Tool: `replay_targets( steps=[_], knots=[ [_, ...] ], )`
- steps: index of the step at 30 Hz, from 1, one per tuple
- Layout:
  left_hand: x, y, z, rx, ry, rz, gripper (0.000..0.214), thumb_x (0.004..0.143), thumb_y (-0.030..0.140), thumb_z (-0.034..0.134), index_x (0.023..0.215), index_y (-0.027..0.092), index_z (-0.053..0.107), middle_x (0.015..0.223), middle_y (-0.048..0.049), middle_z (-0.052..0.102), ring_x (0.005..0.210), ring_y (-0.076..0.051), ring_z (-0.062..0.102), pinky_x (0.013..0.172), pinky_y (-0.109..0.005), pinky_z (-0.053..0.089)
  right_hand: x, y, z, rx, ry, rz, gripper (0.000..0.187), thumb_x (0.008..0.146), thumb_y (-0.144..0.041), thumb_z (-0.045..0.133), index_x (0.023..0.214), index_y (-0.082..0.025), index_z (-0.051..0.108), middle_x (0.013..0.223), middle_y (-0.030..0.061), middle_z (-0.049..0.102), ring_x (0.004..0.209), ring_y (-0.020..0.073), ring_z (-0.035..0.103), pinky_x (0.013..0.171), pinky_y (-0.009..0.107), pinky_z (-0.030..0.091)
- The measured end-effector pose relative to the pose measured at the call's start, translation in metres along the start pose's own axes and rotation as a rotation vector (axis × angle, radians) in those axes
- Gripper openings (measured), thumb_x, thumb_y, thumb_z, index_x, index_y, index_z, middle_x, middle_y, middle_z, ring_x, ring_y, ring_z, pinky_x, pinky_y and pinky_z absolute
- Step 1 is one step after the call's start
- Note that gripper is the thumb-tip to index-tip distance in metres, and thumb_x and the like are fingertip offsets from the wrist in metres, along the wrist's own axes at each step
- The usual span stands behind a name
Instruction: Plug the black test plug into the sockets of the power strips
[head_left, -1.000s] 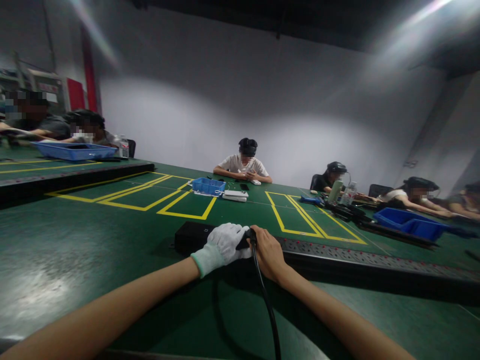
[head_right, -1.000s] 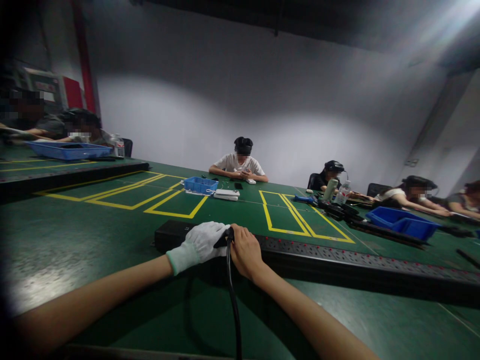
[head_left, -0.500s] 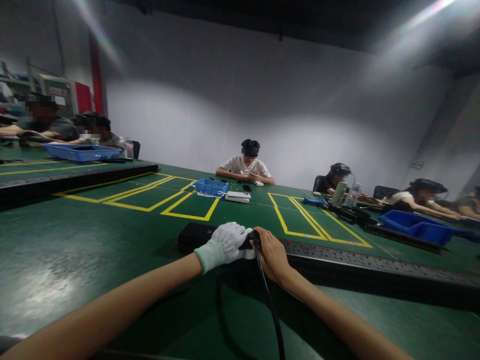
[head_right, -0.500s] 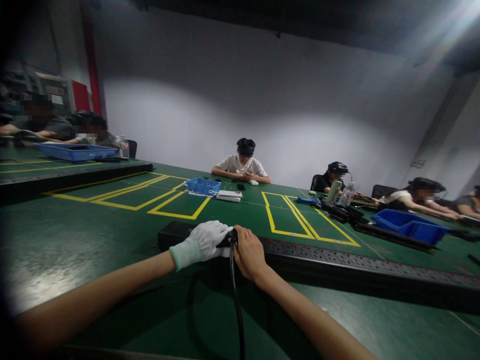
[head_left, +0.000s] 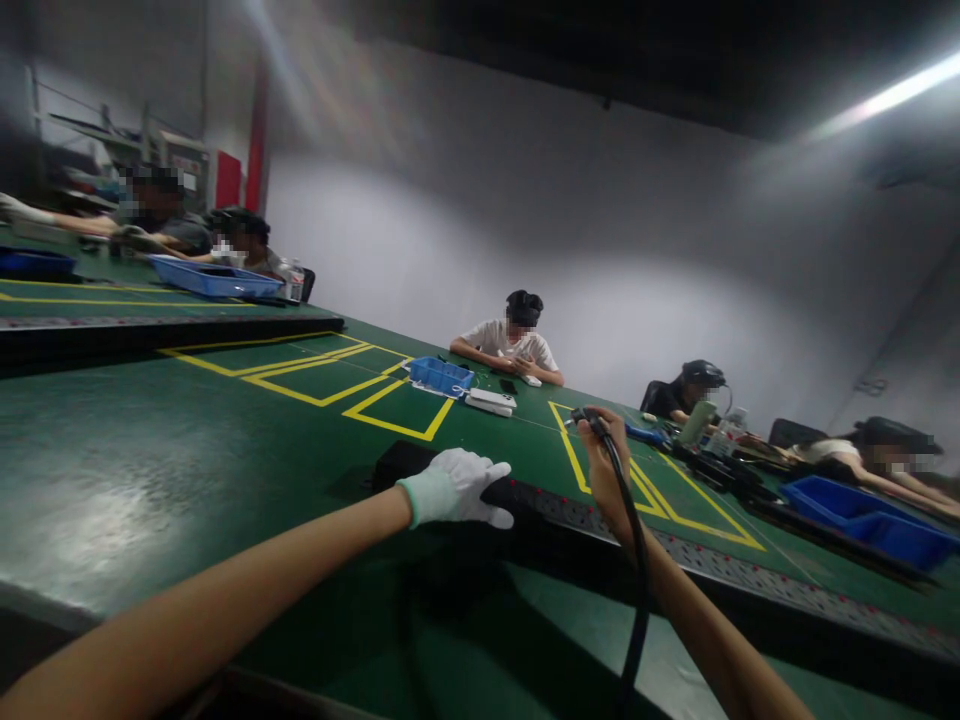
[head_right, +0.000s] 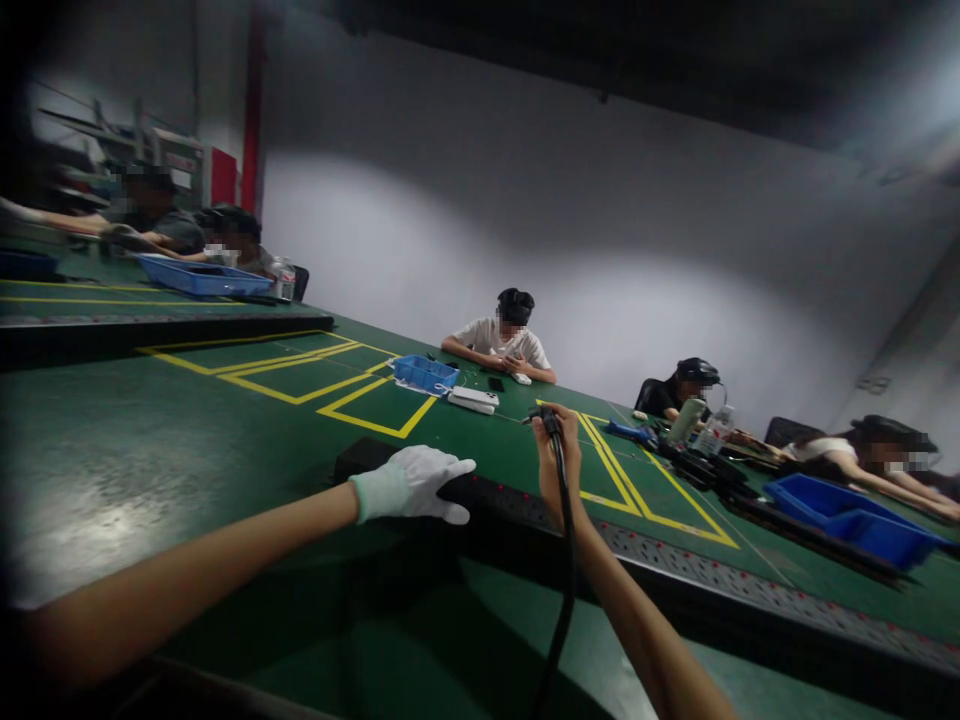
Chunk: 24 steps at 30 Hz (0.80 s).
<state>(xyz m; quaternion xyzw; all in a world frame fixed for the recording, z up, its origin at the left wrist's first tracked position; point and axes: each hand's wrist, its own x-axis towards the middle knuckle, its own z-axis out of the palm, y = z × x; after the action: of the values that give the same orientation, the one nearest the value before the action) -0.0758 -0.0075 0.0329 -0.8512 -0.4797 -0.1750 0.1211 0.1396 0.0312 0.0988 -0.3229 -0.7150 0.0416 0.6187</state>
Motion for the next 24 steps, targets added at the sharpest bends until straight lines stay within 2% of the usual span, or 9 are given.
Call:
replay_targets(
  steps=[4,6,8,11,18,24],
  knots=[
    [-0.003,-0.017,-0.006,-0.075,-0.061,0.003,0.080,0.068,0.078,0.043,0.127,0.025,0.046,0.104,-0.0086,0.064,0.091,-0.027,0.061,0.075,-0.033,0.043,-0.013,0.002,0.020,-0.055,-0.445,0.018,0.029,0.087,-0.038,0.049,0.108,-0.019,0.055,0.095,0.0061,0.065,0.084,0.0188,0.061,0.075,0.031,0.047],
    [-0.002,-0.025,-0.009,-0.111,-0.118,0.037,0.077,0.066,0.079,0.044,0.121,0.025,0.051,0.103,-0.0075,0.064,0.089,-0.026,0.062,0.074,-0.032,0.043,-0.022,0.002,0.032,-0.156,-0.602,-0.074,0.027,0.086,-0.035,0.052,0.108,-0.022,0.058,0.099,0.0056,0.066,0.090,0.0202,0.061,0.080,0.033,0.046],
    [-0.001,-0.030,-0.011,-0.114,-0.168,0.037,0.076,0.063,0.081,0.044,0.110,0.023,0.057,0.097,-0.0071,0.065,0.084,-0.026,0.063,0.070,-0.032,0.044,-0.029,0.001,0.040,-0.259,-0.690,-0.169,0.026,0.084,-0.034,0.055,0.107,-0.023,0.060,0.102,0.0054,0.067,0.095,0.0216,0.060,0.086,0.036,0.043],
    [0.001,-0.031,-0.011,-0.118,-0.199,0.030,0.072,0.063,0.082,0.043,0.103,0.023,0.058,0.093,-0.0062,0.064,0.082,-0.026,0.063,0.066,-0.031,0.045,-0.030,-0.004,0.044,-0.361,-0.730,-0.219,0.024,0.085,-0.036,0.056,0.104,-0.023,0.062,0.105,0.0062,0.066,0.100,0.0222,0.059,0.089,0.038,0.040],
    [-0.001,-0.031,-0.007,-0.088,-0.184,0.002,0.068,0.066,0.079,0.043,0.100,0.022,0.057,0.093,-0.0064,0.064,0.083,-0.026,0.063,0.067,-0.032,0.044,-0.015,-0.019,0.040,-0.448,-0.818,-0.243,0.018,0.083,-0.033,0.058,0.097,-0.023,0.065,0.101,0.0056,0.068,0.098,0.0217,0.059,0.084,0.035,0.041],
    [0.001,-0.033,-0.007,-0.098,-0.190,0.020,0.066,0.067,0.077,0.045,0.104,0.024,0.056,0.096,-0.0062,0.063,0.086,-0.026,0.062,0.069,-0.031,0.045,-0.019,-0.018,0.040,-0.502,-0.837,-0.197,0.021,0.086,-0.036,0.055,0.098,-0.022,0.065,0.098,0.0063,0.068,0.095,0.0219,0.061,0.083,0.034,0.041]
  ],
)
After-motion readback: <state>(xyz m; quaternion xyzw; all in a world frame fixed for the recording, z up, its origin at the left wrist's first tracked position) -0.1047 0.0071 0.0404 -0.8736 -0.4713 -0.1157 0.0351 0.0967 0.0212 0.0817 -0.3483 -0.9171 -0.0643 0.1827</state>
